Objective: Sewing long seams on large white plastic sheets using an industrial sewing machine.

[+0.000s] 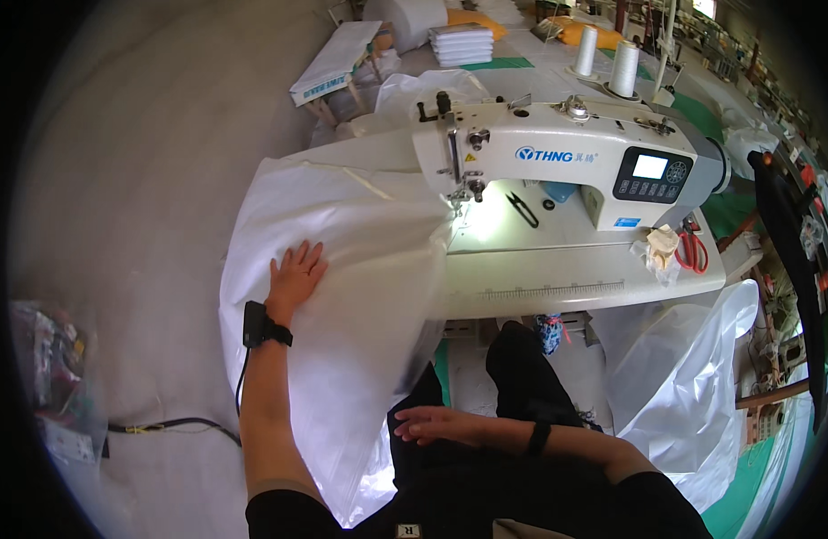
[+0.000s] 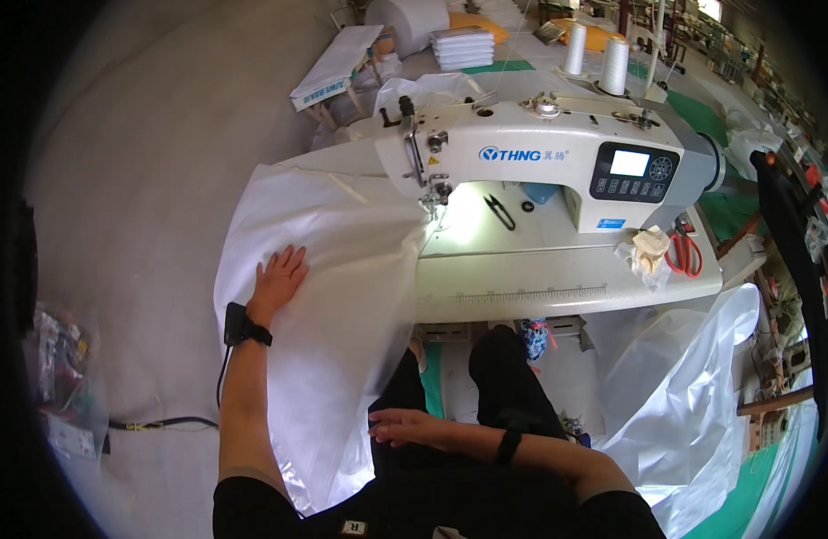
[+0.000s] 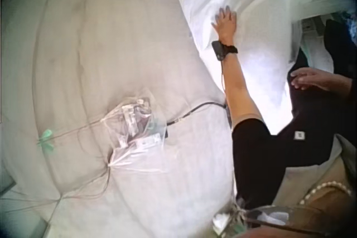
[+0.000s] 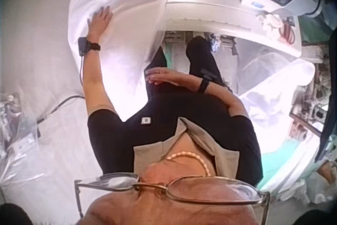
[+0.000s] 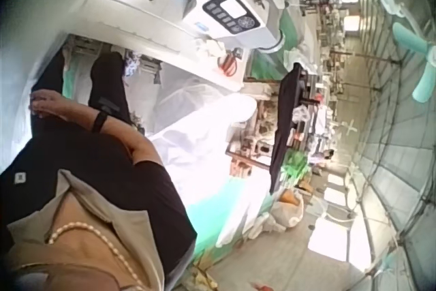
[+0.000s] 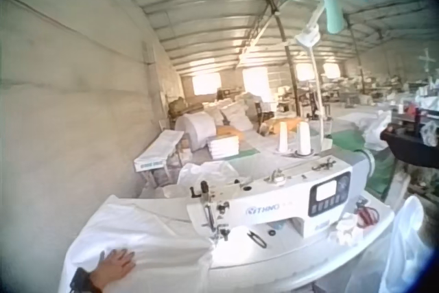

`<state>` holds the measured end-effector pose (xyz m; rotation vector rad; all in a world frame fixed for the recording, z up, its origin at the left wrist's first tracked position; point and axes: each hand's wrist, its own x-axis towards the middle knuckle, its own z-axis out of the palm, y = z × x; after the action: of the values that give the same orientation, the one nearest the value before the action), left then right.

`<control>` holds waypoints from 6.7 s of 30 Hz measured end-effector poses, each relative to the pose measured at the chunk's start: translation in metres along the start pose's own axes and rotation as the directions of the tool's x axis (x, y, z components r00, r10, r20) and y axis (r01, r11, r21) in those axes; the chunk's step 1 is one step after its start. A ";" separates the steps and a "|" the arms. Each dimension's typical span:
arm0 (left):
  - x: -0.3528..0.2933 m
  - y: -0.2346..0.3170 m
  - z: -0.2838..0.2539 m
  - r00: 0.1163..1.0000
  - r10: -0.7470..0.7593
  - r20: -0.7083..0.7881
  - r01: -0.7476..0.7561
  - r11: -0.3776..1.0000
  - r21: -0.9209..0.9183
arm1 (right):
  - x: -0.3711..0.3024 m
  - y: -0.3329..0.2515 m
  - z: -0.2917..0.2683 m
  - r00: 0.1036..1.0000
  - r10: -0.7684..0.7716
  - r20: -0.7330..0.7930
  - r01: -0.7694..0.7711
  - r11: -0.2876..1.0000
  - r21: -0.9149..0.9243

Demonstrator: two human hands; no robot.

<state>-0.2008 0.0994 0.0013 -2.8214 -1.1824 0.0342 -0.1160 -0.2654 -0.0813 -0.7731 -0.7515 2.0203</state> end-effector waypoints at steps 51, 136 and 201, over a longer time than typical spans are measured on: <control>-0.232 0.045 -0.101 0.928 0.354 -0.114 -0.371 0.856 -0.361 | 0.097 -0.024 0.142 0.905 -0.394 -0.160 0.278 0.834 -0.476; -0.260 0.182 -0.020 0.963 0.085 0.256 0.262 -0.073 -0.962 | -0.058 -0.029 -0.014 0.979 -0.070 -0.194 -0.013 0.917 -0.398; -0.041 0.208 0.016 0.699 0.484 -0.527 -0.631 0.764 -0.136 | -0.011 -0.126 -0.054 0.412 -0.732 -0.542 -0.709 0.116 -0.695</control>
<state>-0.0825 -0.0744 -0.0332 -3.0639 -0.1913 -0.8129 -0.0109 -0.2018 -0.0203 -2.4455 -1.3212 0.1209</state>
